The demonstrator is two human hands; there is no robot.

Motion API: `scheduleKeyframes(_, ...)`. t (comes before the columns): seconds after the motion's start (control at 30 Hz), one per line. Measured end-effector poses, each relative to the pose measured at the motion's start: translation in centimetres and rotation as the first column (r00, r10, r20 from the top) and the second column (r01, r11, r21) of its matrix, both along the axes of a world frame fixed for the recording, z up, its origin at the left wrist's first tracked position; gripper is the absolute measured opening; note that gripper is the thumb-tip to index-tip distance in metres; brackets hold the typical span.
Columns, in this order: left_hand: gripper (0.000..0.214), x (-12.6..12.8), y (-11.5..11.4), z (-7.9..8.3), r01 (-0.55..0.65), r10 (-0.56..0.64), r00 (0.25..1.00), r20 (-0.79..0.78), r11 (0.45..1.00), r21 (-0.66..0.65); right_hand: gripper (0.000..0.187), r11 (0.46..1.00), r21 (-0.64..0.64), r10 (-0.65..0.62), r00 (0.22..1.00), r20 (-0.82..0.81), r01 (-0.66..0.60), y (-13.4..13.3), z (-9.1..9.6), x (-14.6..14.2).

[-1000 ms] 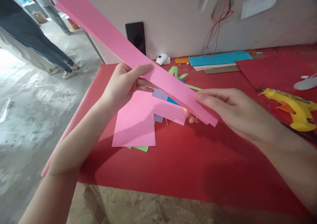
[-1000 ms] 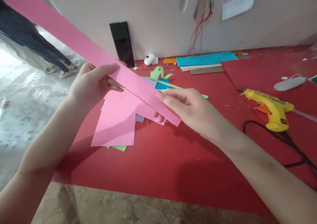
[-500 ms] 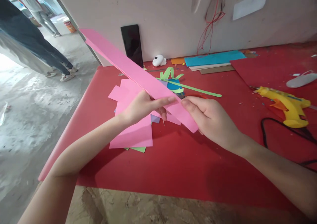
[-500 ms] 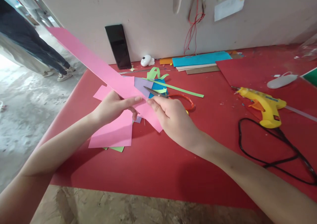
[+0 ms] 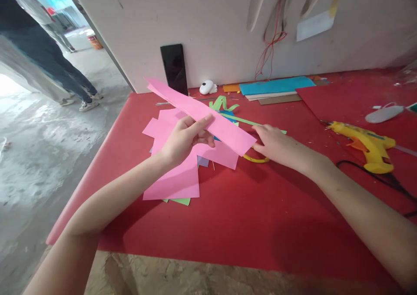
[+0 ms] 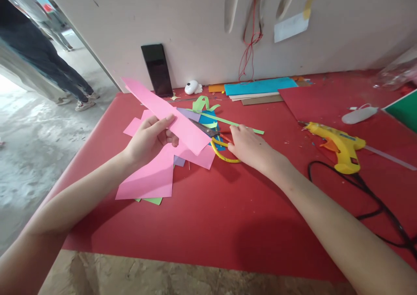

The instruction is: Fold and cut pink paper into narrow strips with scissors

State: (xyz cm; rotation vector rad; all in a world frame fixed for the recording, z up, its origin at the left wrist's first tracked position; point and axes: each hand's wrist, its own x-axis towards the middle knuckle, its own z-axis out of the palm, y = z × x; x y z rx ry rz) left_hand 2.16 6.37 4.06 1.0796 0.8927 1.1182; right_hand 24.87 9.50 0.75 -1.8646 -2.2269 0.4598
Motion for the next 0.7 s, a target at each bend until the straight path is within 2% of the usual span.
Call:
scheduleKeyframes(0.1, 0.031, -0.2, 0.0, 0.2, -0.014, 0.014, 1.0, 0.007, 1.0, -0.027, 0.048, 0.999, -0.005, 0.035, 0.997, 0.069, -0.035, 0.1, -0.7, 0.4)
scheduleKeyframes(0.2, 0.031, -0.4, 0.1, 0.2, -0.02, 0.02, 1.0, 0.011, 0.999, -0.028, 0.048, 0.997, 0.029, 0.063, 0.996, 0.068, -0.065, -0.2, -0.7, 0.1)
scheduleKeyframes(0.33, 0.034, -0.7, 0.1, 0.8, -0.001, 0.001, 0.999, 0.048, 1.0, 0.008, 0.05, 0.992, -0.013, 0.122, 0.991, -0.051, -0.123, -0.3, -1.0, -0.7)
scheduleKeyframes(0.47, 0.035, -1.0, 0.3, 1.8, -0.056, 0.054, 0.995, 0.084, 0.998, 0.026, 0.044, 0.998, 0.008, 0.054, 0.963, -0.264, -0.054, -0.2, -1.1, -1.2)
scheduleKeyframes(0.53, 0.033, -1.4, 0.7, 2.3, -0.107, 0.102, 0.989, 0.109, 0.993, 0.046, 0.04, 1.0, 0.022, 0.016, 0.911, -0.412, -0.008, -0.3, -0.5, -1.3)
scheduleKeyframes(0.6, 0.034, -1.9, 1.2, 2.4, -0.156, 0.147, 0.981, 0.128, 0.986, 0.066, 0.033, 1.0, -0.012, -0.019, 0.826, -0.563, 0.014, -0.6, 0.6, -1.5)
scheduleKeyframes(0.7, 0.034, -2.6, 2.2, 2.1, -0.217, 0.207, 0.966, 0.153, 0.974, 0.057, 0.025, 0.988, -0.141, -0.059, 0.668, -0.742, -0.069, -1.7, 2.4, -2.1)
